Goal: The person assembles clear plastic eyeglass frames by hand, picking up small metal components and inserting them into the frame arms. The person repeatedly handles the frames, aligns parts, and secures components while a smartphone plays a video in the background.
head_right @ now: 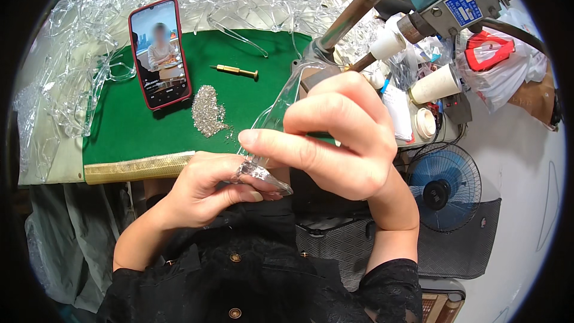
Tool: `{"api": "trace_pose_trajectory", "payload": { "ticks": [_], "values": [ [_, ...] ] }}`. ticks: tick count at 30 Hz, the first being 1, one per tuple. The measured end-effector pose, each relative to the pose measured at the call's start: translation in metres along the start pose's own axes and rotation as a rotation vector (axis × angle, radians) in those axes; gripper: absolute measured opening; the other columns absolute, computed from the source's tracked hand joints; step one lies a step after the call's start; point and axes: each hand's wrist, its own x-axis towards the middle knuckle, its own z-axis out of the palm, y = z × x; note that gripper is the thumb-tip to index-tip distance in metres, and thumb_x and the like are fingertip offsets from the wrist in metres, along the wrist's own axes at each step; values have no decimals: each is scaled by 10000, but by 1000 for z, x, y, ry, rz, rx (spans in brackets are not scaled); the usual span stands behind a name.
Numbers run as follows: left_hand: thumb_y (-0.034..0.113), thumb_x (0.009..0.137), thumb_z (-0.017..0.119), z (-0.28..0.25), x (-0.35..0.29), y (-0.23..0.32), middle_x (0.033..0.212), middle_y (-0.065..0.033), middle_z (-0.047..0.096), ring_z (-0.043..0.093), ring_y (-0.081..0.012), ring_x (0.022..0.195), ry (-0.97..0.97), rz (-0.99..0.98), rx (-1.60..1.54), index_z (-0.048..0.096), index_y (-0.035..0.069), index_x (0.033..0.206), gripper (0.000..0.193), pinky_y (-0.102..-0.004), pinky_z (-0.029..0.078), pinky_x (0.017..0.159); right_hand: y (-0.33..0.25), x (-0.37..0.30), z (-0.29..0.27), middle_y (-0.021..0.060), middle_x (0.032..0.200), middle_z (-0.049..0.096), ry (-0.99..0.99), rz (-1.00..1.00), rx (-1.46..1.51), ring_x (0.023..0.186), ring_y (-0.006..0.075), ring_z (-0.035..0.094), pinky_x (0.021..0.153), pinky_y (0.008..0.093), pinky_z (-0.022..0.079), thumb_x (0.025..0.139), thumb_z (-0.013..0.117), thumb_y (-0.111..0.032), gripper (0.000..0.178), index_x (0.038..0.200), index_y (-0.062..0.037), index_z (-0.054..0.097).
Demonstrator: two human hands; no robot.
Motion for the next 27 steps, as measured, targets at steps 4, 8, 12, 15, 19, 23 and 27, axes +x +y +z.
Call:
{"api": "trace_pose_trajectory", "payload": {
  "ticks": [4, 8, 12, 15, 19, 23, 27],
  "values": [
    [-111, 814, 589, 1, -1, -1, 946, -134, 690, 698, -263, 905, 13, 2, -2, 646, -28, 1043, 250, -334, 559, 787, -2, 1, 1, -36, 749, 515, 8, 40, 28, 692, 160, 488, 597, 275, 441, 443, 731, -211, 459, 895, -146, 775],
    [-114, 813, 591, 0, -1, 1, 952, -135, 691, 699, -265, 906, -3, -5, 22, 643, -30, 1046, 254, -334, 562, 792, -1, 3, -1, -34, 748, 515, -7, 51, 76, 693, 161, 489, 588, 271, 439, 444, 732, -203, 456, 893, -138, 773],
    [-123, 810, 588, 0, -2, -1, 957, -136, 689, 699, -261, 913, 7, 3, 12, 639, -36, 1044, 255, -331, 565, 797, -4, 4, 0, -31, 752, 524, -8, 34, 29, 684, 159, 489, 586, 270, 439, 448, 709, -177, 455, 896, -131, 774],
    [-129, 809, 583, -1, -3, 0, 958, -136, 687, 699, -259, 917, 5, 10, 22, 635, -39, 1043, 257, -328, 565, 799, -5, 3, 1, -30, 756, 531, -7, 13, -6, 676, 155, 490, 584, 268, 440, 451, 682, -155, 461, 902, -128, 775],
    [-137, 808, 577, -2, -4, 1, 961, -136, 687, 699, -259, 924, -2, -3, 17, 633, -38, 1047, 265, -329, 564, 801, -6, 3, 2, -32, 760, 533, -5, 6, -26, 677, 152, 492, 582, 268, 444, 454, 665, -143, 467, 907, -130, 776],
    [-143, 804, 573, -3, -4, 2, 972, -138, 690, 699, -262, 930, -1, -12, 20, 628, -33, 1034, 260, -330, 564, 801, -11, 4, -1, -37, 767, 531, -39, 15, -70, 685, 152, 496, 585, 274, 450, 453, 672, -126, 478, 919, -144, 776],
    [-144, 802, 575, -2, -5, 2, 984, -141, 692, 699, -265, 934, 5, -7, 14, 615, -32, 1011, 241, -330, 565, 798, -15, 4, -1, -41, 773, 526, -35, 18, -116, 689, 152, 497, 590, 277, 455, 450, 687, -115, 489, 930, -152, 773]
  ]
}}
